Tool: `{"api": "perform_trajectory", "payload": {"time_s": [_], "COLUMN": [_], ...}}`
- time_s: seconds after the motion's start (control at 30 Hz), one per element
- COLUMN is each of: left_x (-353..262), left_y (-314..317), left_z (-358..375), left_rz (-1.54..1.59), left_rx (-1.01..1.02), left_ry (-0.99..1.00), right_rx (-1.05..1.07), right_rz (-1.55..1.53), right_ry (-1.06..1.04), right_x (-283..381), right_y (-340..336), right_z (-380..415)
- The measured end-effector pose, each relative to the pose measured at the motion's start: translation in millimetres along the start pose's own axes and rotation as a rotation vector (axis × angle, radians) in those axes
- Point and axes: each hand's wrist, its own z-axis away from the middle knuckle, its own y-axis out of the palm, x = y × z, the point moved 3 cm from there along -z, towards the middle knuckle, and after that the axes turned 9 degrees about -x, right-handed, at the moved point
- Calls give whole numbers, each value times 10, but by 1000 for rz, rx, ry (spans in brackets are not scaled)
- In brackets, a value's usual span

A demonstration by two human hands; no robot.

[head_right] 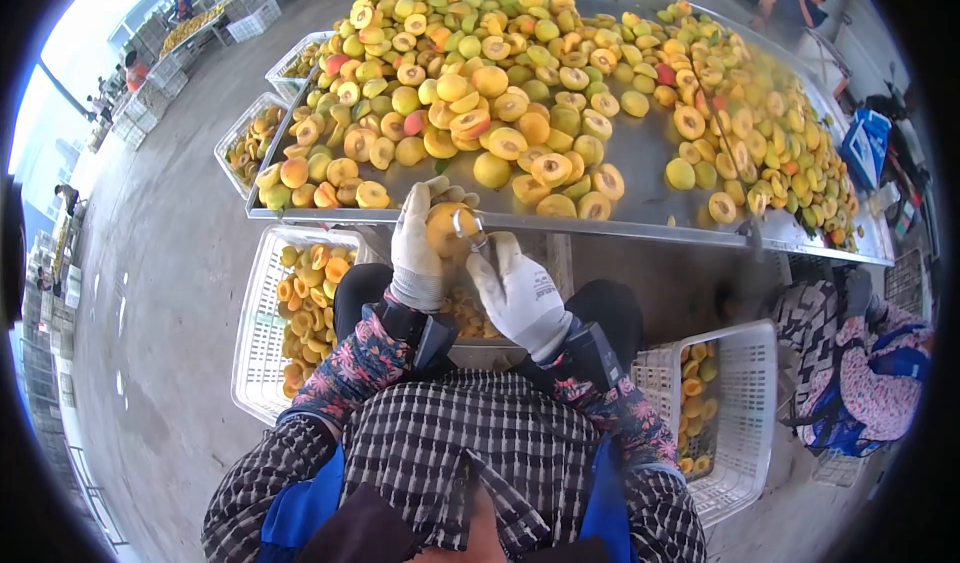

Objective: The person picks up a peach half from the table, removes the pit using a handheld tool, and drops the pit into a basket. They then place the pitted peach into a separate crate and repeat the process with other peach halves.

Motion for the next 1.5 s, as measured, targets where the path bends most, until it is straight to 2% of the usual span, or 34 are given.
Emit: {"api": "perform_trajectory", "payload": {"time_s": [0.13,0.23,0.33,0.47,0.53,0.57,0.63,0.73,0.77,0.83,0.87,0.93,1.03,1.13,1.2,1.23,1.37,1.4,1.43,1.5], "left_x": [40,77,98,70,60,46,34,137,141,153,165,130,76,140,225,218,176,157,186,220], "left_y": [37,11,-25,-43,-32,-41,-81,-165,-178,-204,-226,-268,-283,-265,-292,-302,-382,-358,-383,-379], "left_z": [47,69,93,126,164,149,127,59,45,52,31,-55,-84,14,-14,-1,-82,-85,-79,-115], "left_rz": [-43,-45,-152,-109,-124,-173,-277,-331,-339,-357,-443,-611,-684,-128,-341,-447,-565,-663,-644,-592], "left_rx": [8,37,33,-65,-95,-81,-58,-26,-25,-28,-10,25,72,30,-6,-31,-86,-1,-31,-88], "left_ry": [113,203,256,44,-53,-55,-60,182,198,222,161,43,-11,72,248,336,48,77,27,-54], "right_rx": [-19,-25,-12,79,137,166,167,168,167,279,336,316,311,259,173,206,371,411,452,360], "right_rz": [172,100,24,70,224,300,252,77,4,167,249,130,22,-163,-404,-317,17,69,121,-44], "right_ry": [-9,70,42,70,120,144,165,191,195,191,192,176,205,254,296,276,243,239,234,212], "right_x": [-45,-72,-99,-223,-245,-257,-258,-281,-290,-321,-343,-417,-462,-554,-648,-620,-541,-544,-546,-607], "right_y": [104,186,226,221,230,237,246,295,305,268,247,247,274,308,401,412,311,276,264,331], "right_z": [59,132,185,264,298,308,318,394,405,352,342,356,346,308,307,315,261,250,268,330]}}
